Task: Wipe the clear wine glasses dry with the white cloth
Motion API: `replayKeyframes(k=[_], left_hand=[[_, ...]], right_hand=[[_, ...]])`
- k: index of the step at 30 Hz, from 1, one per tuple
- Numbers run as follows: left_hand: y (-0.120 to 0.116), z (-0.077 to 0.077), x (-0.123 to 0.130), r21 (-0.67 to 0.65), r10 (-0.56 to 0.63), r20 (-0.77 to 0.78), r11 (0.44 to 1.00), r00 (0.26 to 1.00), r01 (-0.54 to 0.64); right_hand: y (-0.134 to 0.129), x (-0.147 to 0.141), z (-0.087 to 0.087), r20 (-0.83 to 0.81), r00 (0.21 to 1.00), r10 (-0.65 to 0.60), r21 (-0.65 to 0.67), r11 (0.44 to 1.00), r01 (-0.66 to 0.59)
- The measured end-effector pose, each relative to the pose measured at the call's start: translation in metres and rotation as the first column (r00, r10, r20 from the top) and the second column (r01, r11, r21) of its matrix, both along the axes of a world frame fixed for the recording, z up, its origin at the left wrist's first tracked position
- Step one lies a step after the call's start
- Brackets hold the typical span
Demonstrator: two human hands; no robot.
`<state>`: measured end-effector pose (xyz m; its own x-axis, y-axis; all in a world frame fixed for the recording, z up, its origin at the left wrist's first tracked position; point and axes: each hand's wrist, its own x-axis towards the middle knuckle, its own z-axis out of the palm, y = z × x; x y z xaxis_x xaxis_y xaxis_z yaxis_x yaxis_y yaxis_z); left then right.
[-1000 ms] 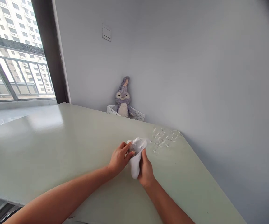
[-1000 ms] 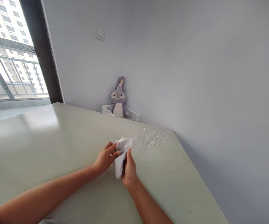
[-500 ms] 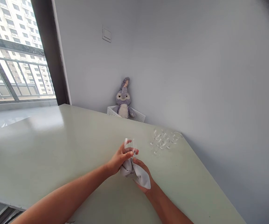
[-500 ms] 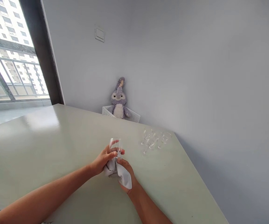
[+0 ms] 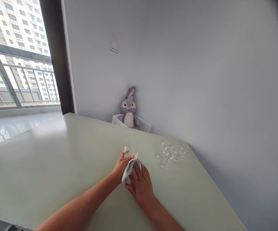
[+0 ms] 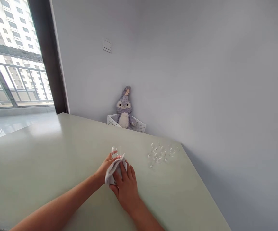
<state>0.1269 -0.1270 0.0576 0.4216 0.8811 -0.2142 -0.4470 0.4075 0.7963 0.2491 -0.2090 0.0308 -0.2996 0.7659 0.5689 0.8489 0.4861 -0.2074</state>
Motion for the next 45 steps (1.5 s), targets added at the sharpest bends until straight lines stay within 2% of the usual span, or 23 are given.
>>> replayKeyframes(k=[2,4,7,9,11,14,17,20,22,25,27,29,31,33,34,35,38,40,42,45], left_hand=[[-0.001,-0.001,0.001,-0.075,0.009,0.032,0.997,0.999,-0.007],[-0.002,-0.001,0.003,-0.113,0.034,0.092,0.993,0.995,-0.024],[-0.004,-0.001,0.005,-0.121,0.048,0.205,0.992,0.978,-0.023],[-0.004,0.000,0.006,-0.084,0.026,0.248,0.996,0.968,-0.005],[-0.002,0.003,0.004,-0.009,0.020,0.256,1.000,0.966,-0.018],[0.006,0.009,-0.005,0.175,0.116,0.212,0.972,0.970,-0.154],[0.016,0.016,-0.019,0.428,0.310,0.071,0.849,0.948,-0.310],[0.017,0.021,-0.026,0.639,0.434,-0.091,0.716,0.896,-0.281],[0.008,0.024,-0.022,0.737,0.425,-0.142,0.648,0.894,-0.190],[-0.016,0.027,-0.009,0.828,0.278,-0.184,0.561,0.943,-0.003],[-0.034,0.031,0.001,0.848,0.145,-0.236,0.514,0.961,0.131],[-0.046,0.035,0.007,0.856,0.063,-0.327,0.443,0.943,0.267],[-0.048,0.037,0.008,0.856,0.073,-0.444,0.330,0.893,0.398],[-0.041,0.033,0.005,0.826,0.148,-0.548,0.247,0.823,0.506],[-0.034,0.029,0.002,0.802,0.202,-0.592,0.243,0.780,0.546],[-0.026,0.022,-0.001,0.774,0.260,-0.631,0.267,0.731,0.574],[-0.002,-0.006,-0.011,0.686,0.417,-0.727,0.425,0.545,0.591],[0.009,-0.026,-0.015,0.632,0.454,-0.774,0.506,0.442,0.587],[0.014,-0.041,-0.018,0.603,0.472,-0.793,0.514,0.386,0.610],[0.014,-0.053,-0.018,0.594,0.498,-0.787,0.449,0.365,0.668]], right_hand=[[0.004,-0.002,-0.004,0.103,0.993,-0.049,0.067,0.997,0.042],[0.008,0.001,-0.008,0.111,0.988,-0.109,0.112,0.989,0.096],[0.012,0.010,-0.013,0.095,0.985,-0.146,0.103,0.985,0.136],[0.012,0.015,-0.012,0.109,0.982,-0.156,0.086,0.985,0.147],[0.009,0.019,-0.009,0.129,0.968,-0.217,0.056,0.976,0.211],[-0.002,0.020,-0.001,0.208,0.932,-0.298,-0.089,0.943,0.321],[-0.015,0.018,0.017,0.260,0.939,-0.224,-0.179,0.945,0.274],[-0.023,0.015,0.044,0.134,0.941,-0.310,-0.117,0.938,0.326],[-0.024,0.011,0.061,-0.004,0.931,-0.364,-0.111,0.926,0.361],[-0.022,0.002,0.076,-0.208,0.934,-0.290,-0.231,0.943,0.241],[-0.022,-0.004,0.075,-0.326,0.917,-0.231,-0.307,0.943,0.129],[-0.025,-0.004,0.069,-0.406,0.891,-0.202,-0.321,0.945,0.068],[-0.032,0.006,0.062,-0.463,0.855,-0.235,-0.310,0.946,0.092],[-0.041,0.027,0.053,-0.511,0.789,-0.340,-0.319,0.928,0.193],[-0.044,0.041,0.049,-0.530,0.743,-0.409,-0.333,0.906,0.261],[-0.047,0.057,0.045,-0.544,0.691,-0.475,-0.348,0.878,0.330],[-0.048,0.109,0.028,-0.544,0.564,-0.621,-0.379,0.782,0.494],[-0.040,0.138,0.015,-0.500,0.524,-0.690,-0.408,0.721,0.560],[-0.029,0.159,0.003,-0.451,0.497,-0.741,-0.441,0.670,0.597],[-0.008,0.177,-0.009,-0.420,0.477,-0.772,-0.477,0.634,0.608]])
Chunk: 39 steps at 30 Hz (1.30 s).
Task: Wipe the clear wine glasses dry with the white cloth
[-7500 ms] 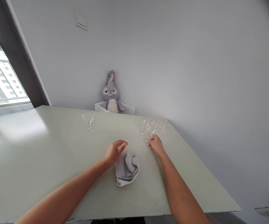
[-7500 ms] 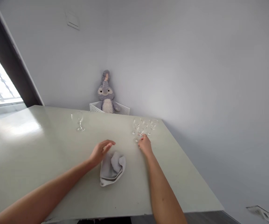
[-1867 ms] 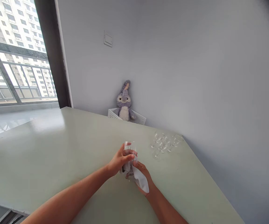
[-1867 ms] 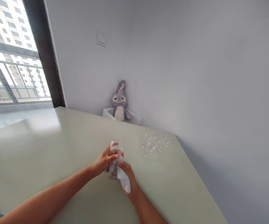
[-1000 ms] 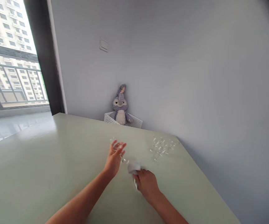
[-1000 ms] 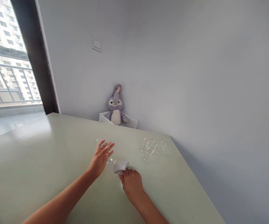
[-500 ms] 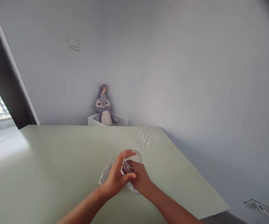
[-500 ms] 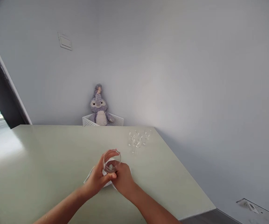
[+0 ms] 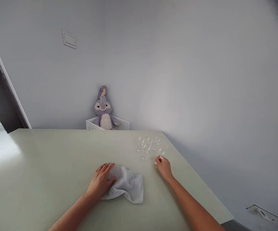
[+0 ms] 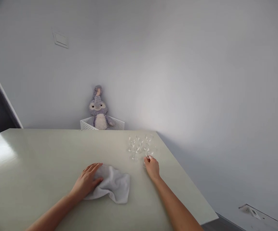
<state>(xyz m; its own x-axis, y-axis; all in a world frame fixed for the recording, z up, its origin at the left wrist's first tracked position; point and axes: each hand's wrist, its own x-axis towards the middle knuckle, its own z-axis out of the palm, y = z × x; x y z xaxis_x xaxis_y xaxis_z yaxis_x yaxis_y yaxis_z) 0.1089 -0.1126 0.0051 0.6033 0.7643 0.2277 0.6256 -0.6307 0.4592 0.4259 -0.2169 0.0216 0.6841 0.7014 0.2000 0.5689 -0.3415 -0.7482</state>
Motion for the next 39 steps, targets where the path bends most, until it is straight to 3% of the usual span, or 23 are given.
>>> replayKeyframes(k=[6,15,20,22,23,25,26,28,29,32,35,37,39], left_hand=[[0.000,-0.002,0.000,-0.013,0.008,-0.046,1.000,0.999,-0.008],[0.000,0.000,-0.001,-0.018,0.011,-0.060,1.000,0.998,-0.012],[-0.002,0.010,0.000,-0.003,-0.003,-0.045,1.000,0.999,0.003],[-0.002,0.015,-0.001,-0.006,0.007,-0.038,1.000,0.999,-0.007],[-0.001,0.017,-0.001,-0.012,0.011,-0.034,1.000,0.999,-0.011],[0.000,0.019,-0.003,-0.037,0.007,-0.012,0.999,1.000,-0.008],[0.000,0.020,-0.004,-0.060,-0.001,0.012,0.998,1.000,0.001],[0.002,0.021,-0.007,-0.116,-0.014,0.080,0.993,0.997,0.023],[0.003,0.022,-0.009,-0.145,-0.015,0.115,0.989,0.993,0.032],[0.007,0.030,-0.012,-0.182,0.017,0.175,0.983,0.984,0.016],[0.011,0.045,-0.015,-0.183,0.124,0.159,0.979,0.979,-0.094],[0.012,0.055,-0.020,-0.218,0.171,0.121,0.966,0.978,-0.142],[0.010,0.062,-0.029,-0.252,0.162,0.006,0.955,0.987,-0.155]], right_hand=[[0.029,0.011,-0.008,-0.019,1.000,-0.004,-0.054,0.999,0.003],[0.047,0.012,-0.009,-0.009,1.000,0.004,-0.062,0.998,-0.005],[0.016,0.001,0.002,0.008,0.998,-0.070,-0.031,0.997,0.070],[-0.005,-0.022,0.010,0.020,1.000,-0.013,-0.009,1.000,0.014],[-0.016,-0.037,0.014,0.039,0.995,0.091,0.013,0.996,-0.092],[-0.033,-0.073,0.020,0.107,0.912,0.397,-0.017,0.918,-0.397],[-0.039,-0.090,0.022,0.173,0.812,0.557,-0.068,0.829,-0.555],[-0.046,-0.121,0.021,0.322,0.619,0.717,-0.205,0.691,-0.694],[-0.046,-0.133,0.018,0.385,0.554,0.738,-0.265,0.663,-0.700],[-0.045,-0.151,0.010,0.503,0.519,0.691,-0.337,0.710,-0.618],[-0.048,-0.149,0.010,0.529,0.526,0.666,-0.322,0.731,-0.602],[-0.054,-0.140,0.015,0.520,0.552,0.652,-0.288,0.743,-0.605],[-0.060,-0.129,0.019,0.508,0.628,0.589,-0.249,0.799,-0.548]])
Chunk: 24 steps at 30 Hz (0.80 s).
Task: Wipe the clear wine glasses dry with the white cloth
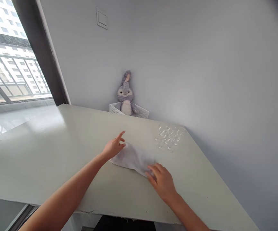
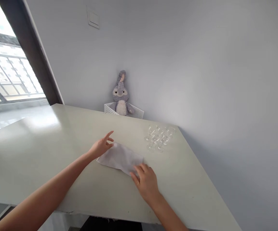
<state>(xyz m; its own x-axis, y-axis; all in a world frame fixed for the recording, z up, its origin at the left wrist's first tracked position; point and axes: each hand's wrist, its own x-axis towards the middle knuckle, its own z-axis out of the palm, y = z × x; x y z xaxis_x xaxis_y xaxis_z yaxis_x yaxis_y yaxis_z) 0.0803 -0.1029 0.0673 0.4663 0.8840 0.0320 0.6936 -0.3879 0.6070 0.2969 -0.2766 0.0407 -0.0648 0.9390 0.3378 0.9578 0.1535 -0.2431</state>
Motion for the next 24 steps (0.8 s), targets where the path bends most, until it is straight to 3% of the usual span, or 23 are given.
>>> replayKeyframes(k=[2,4,7,11,14,20,22,24], left_hand=[[-0.005,0.002,-0.011,-0.008,-0.033,-0.165,0.999,0.986,0.032],[-0.012,0.000,-0.020,0.019,-0.041,-0.287,0.999,0.957,0.048],[-0.025,-0.004,-0.026,0.045,-0.012,-0.341,0.999,0.940,0.029],[-0.041,-0.008,-0.027,0.197,0.094,-0.351,0.980,0.932,-0.025],[-0.052,-0.014,-0.030,0.286,0.135,-0.299,0.957,0.945,-0.047],[-0.055,-0.022,-0.034,0.098,0.061,-0.110,0.994,0.992,-0.051],[-0.048,-0.012,-0.034,-0.002,0.080,0.024,0.997,0.997,-0.080],[-0.041,0.005,-0.032,-0.135,0.108,0.221,0.988,0.969,-0.080]], right_hand=[[-0.005,0.009,0.001,-0.029,0.989,-0.145,-0.043,0.989,0.144],[-0.006,0.014,-0.001,-0.052,0.971,-0.235,-0.168,0.960,0.223],[-0.004,0.009,-0.009,-0.119,0.966,-0.231,-0.275,0.942,0.192],[0.003,-0.001,-0.017,-0.210,0.955,-0.209,-0.243,0.957,0.157],[0.005,-0.003,-0.019,-0.259,0.942,-0.214,-0.221,0.962,0.158],[0.002,-0.002,-0.016,-0.407,0.898,-0.169,-0.249,0.966,0.069],[0.006,0.001,-0.006,-0.562,0.812,-0.159,-0.259,0.966,0.010],[0.014,0.008,0.009,-0.755,0.637,-0.157,-0.191,0.982,0.016]])
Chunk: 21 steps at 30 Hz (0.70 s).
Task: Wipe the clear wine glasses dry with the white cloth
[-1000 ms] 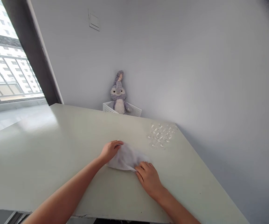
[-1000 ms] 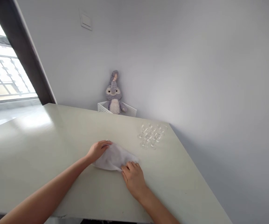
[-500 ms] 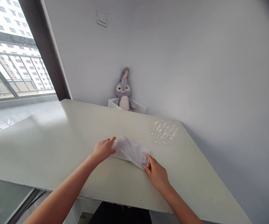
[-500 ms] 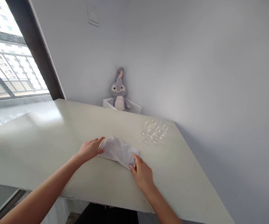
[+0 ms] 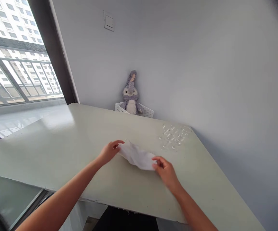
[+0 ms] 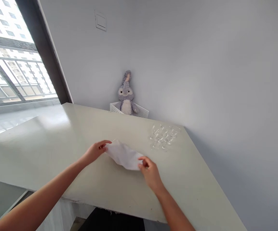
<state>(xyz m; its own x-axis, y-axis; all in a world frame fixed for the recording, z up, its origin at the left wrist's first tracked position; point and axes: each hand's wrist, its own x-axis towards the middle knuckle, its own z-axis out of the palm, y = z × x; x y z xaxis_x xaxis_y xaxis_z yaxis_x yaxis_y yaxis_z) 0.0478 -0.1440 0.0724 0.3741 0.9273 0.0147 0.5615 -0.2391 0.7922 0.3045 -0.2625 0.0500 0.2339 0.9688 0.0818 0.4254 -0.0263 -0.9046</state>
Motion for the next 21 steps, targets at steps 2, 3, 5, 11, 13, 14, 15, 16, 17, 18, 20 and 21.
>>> replayKeyframes(k=[2,3,5,11,13,14,15,16,17,18,20,21], left_hand=[[0.005,0.022,0.001,-0.076,0.011,0.228,0.997,0.974,0.006],[0.006,0.032,0.002,-0.089,0.020,0.312,0.996,0.950,0.009],[0.006,0.049,0.002,-0.097,0.035,0.409,0.995,0.912,0.006],[0.003,0.054,0.006,-0.056,0.122,0.283,0.992,0.951,-0.110],[0.008,0.051,0.011,0.091,0.151,0.178,0.981,0.972,-0.169],[0.012,0.051,0.015,0.189,0.155,0.138,0.966,0.978,-0.179],[0.016,0.051,0.018,0.288,0.152,0.107,0.941,0.983,-0.177],[0.020,0.051,0.021,0.377,0.147,0.085,0.911,0.985,-0.169],[0.024,0.052,0.024,0.449,0.145,0.069,0.879,0.987,-0.161],[0.029,0.052,0.026,0.502,0.147,0.056,0.851,0.988,-0.155],[0.035,0.049,0.025,0.565,0.155,0.005,0.815,0.988,-0.130],[0.037,0.045,0.023,0.585,0.160,-0.047,0.805,0.986,-0.103]], right_hand=[[0.010,0.008,0.019,-0.255,0.962,-0.099,0.086,0.989,0.124],[0.014,0.012,0.029,-0.364,0.923,-0.125,0.111,0.978,0.176],[0.021,0.018,0.047,-0.523,0.844,-0.123,0.112,0.971,0.211],[0.018,0.020,0.063,-0.464,0.886,0.019,0.008,1.000,-0.017],[0.020,0.023,0.060,-0.259,0.966,0.000,-0.019,1.000,-0.005],[0.022,0.025,0.059,-0.139,0.990,-0.031,-0.007,1.000,0.030],[0.024,0.027,0.059,-0.021,0.997,-0.074,0.030,0.997,0.074],[0.025,0.028,0.060,0.087,0.988,-0.124,0.087,0.989,0.116],[0.025,0.028,0.061,0.176,0.968,-0.181,0.160,0.975,0.153],[0.024,0.027,0.063,0.245,0.941,-0.232,0.236,0.956,0.174],[0.014,0.017,0.065,0.338,0.903,-0.265,0.335,0.930,0.148],[0.006,0.009,0.065,0.379,0.900,-0.215,0.331,0.940,0.086]])
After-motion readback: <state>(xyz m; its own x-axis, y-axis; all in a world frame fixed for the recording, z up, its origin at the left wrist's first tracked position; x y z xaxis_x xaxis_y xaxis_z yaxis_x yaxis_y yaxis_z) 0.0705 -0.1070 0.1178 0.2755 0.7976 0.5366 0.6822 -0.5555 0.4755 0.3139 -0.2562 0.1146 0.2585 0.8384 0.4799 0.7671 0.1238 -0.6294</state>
